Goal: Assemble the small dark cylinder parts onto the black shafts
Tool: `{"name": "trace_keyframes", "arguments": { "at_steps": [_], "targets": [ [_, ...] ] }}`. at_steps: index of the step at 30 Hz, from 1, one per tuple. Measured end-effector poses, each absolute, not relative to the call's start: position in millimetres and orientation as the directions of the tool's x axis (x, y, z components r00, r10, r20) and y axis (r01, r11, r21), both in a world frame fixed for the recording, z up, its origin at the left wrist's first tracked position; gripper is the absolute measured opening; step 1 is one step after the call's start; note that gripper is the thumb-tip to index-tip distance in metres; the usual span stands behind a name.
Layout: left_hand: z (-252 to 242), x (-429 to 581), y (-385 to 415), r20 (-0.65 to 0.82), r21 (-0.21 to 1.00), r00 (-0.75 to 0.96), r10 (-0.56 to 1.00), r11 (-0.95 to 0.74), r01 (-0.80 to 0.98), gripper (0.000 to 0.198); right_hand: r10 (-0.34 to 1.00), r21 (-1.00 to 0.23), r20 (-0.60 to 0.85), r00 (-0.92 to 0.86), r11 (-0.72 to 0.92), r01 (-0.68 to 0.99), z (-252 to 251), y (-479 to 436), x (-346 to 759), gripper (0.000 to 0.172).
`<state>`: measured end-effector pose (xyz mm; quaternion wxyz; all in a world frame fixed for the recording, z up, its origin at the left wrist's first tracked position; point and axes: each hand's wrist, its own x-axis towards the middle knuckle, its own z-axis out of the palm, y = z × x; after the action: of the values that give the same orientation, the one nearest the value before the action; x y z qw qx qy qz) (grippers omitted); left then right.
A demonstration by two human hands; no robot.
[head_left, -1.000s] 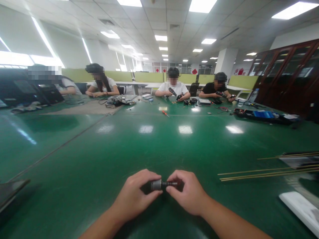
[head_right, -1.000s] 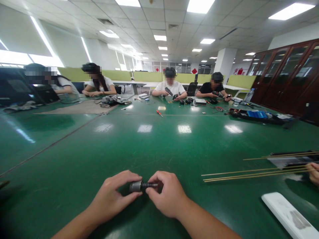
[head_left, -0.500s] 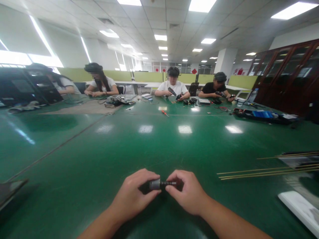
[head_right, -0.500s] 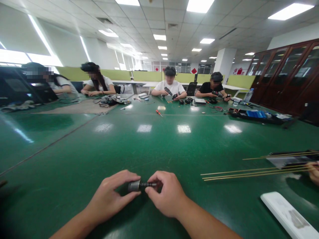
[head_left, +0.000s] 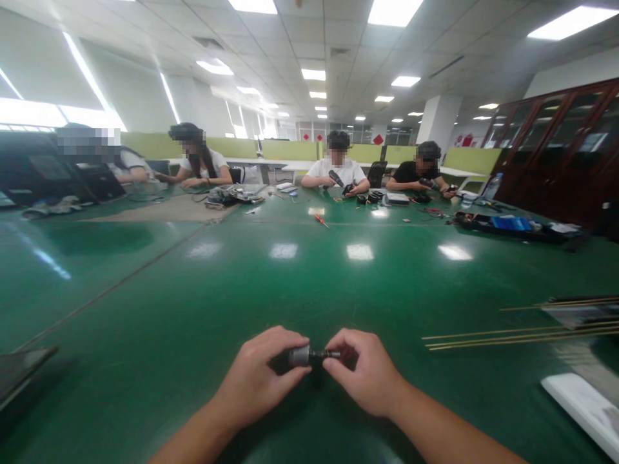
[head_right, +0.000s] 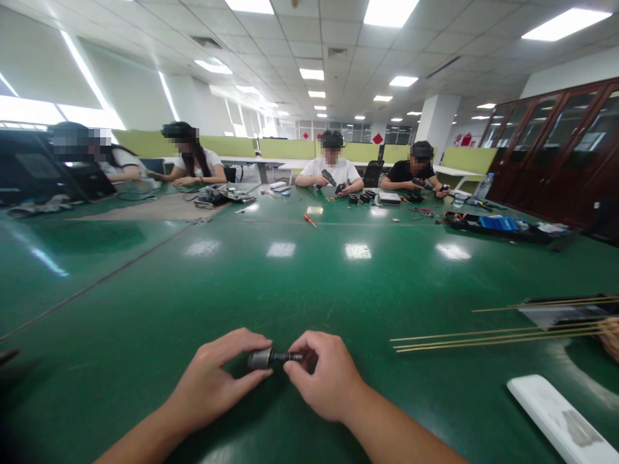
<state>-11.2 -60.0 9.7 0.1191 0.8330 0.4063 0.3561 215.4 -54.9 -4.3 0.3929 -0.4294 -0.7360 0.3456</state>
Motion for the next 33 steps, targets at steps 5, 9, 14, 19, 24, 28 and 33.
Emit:
{"name": "trace_keyframes", "arguments": {
  "at_steps": [5,9,14,19,24,28,33],
  "targets": [
    [11.2,-10.8,-60.4,0.513,0.483,0.406,0.757,-0.645,0.592,0.023,0.905,-0.854,0.277,-0.322,0.386,0.35,-4.9,-54.2,215.5,0.004],
    [9.8,-11.9,-59.0,0.521,0.484,0.398,0.755,-0.646,0.591,0.024,0.904,-0.853,0.285,-0.317,0.39,0.346,-4.8,-54.1,215.3,0.004],
    [9.6,-13.2,-57.2,0.516,0.482,0.395,0.76,-0.639,0.599,0.025,0.904,-0.858,0.289,-0.314,0.39,0.334,-4.6,-54.1,215.5,0.006],
    [12.8,-13.2,-57.7,0.524,0.478,0.393,0.756,-0.643,0.599,0.023,0.907,-0.862,0.278,-0.316,0.381,0.336,-5.0,-53.7,215.8,0.005],
    [14.8,-12.8,-59.1,0.532,0.474,0.388,0.752,-0.645,0.6,0.022,0.911,-0.859,0.275,-0.306,0.376,0.348,-5.2,-53.1,215.4,0.005],
    [13.6,-14.4,-58.4,0.533,0.463,0.383,0.754,-0.639,0.614,0.024,0.912,-0.861,0.277,-0.302,0.375,0.343,-4.2,-53.0,215.8,0.005],
    [11.5,-15.6,-57.7,0.531,0.466,0.388,0.754,-0.642,0.609,0.025,0.912,-0.857,0.281,-0.3,0.379,0.35,-4.2,-53.5,216.0,0.004]
  ]
}}
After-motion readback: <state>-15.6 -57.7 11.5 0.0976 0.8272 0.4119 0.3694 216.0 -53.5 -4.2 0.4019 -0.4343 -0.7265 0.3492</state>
